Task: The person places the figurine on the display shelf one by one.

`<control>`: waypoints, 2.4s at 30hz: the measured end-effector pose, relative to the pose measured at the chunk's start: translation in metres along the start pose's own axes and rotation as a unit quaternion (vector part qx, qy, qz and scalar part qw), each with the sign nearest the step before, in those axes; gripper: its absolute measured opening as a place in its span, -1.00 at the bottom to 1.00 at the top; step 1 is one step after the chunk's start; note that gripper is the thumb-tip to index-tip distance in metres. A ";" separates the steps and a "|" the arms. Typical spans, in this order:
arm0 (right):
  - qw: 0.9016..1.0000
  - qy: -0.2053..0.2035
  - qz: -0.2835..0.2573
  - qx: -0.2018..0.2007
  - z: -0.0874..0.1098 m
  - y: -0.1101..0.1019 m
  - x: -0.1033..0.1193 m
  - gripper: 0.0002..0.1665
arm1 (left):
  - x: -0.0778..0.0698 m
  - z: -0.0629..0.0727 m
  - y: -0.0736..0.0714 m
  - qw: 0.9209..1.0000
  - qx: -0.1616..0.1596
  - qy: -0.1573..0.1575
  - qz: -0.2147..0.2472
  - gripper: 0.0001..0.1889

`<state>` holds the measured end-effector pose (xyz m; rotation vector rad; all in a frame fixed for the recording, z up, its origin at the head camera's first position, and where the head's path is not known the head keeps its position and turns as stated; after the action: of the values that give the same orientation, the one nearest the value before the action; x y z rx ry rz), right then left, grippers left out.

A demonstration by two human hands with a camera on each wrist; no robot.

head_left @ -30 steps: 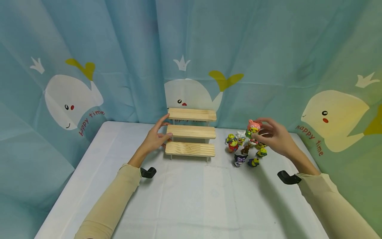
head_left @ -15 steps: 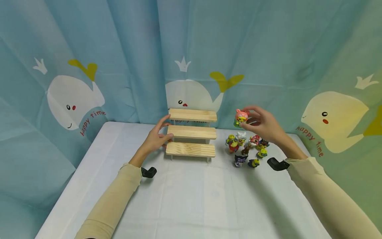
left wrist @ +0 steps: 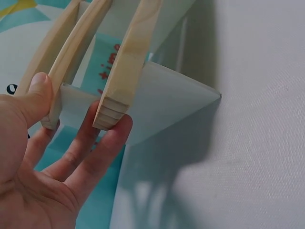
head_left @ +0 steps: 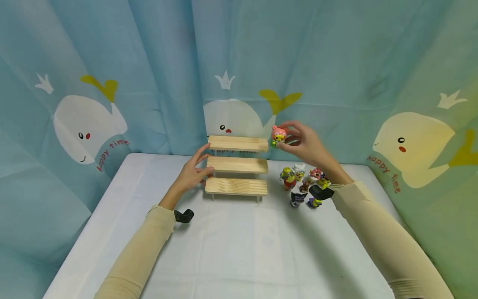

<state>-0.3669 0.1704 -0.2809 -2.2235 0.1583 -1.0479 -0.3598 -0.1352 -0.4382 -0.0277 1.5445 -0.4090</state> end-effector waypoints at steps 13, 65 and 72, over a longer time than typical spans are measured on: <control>0.999 -0.036 -0.033 -0.008 -0.042 0.038 0.010 -0.41 | -0.003 0.000 0.002 1.000 -0.003 0.010 0.006 -0.16; 0.995 -0.036 -0.086 -0.029 -0.102 0.150 0.002 -0.46 | -0.002 0.001 -0.002 1.000 0.000 0.010 0.018 -0.17; 0.996 -0.053 -0.077 -0.018 -0.102 0.150 0.005 -0.45 | -0.002 0.001 -0.001 1.000 0.000 0.006 0.015 -0.18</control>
<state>-0.4128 -0.0003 -0.3232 -2.3477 -0.0403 -1.0117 -0.3593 -0.1364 -0.4362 -0.0025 1.5546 -0.3850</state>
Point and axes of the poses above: each hand's wrist, its own z-axis away from the middle knuckle, its own y-axis out of the palm, x = y × z, the point moved 10 cm from there along -z, towards the middle knuckle, and after that the axes turned 13 degrees about -y, right-handed, at the moved point
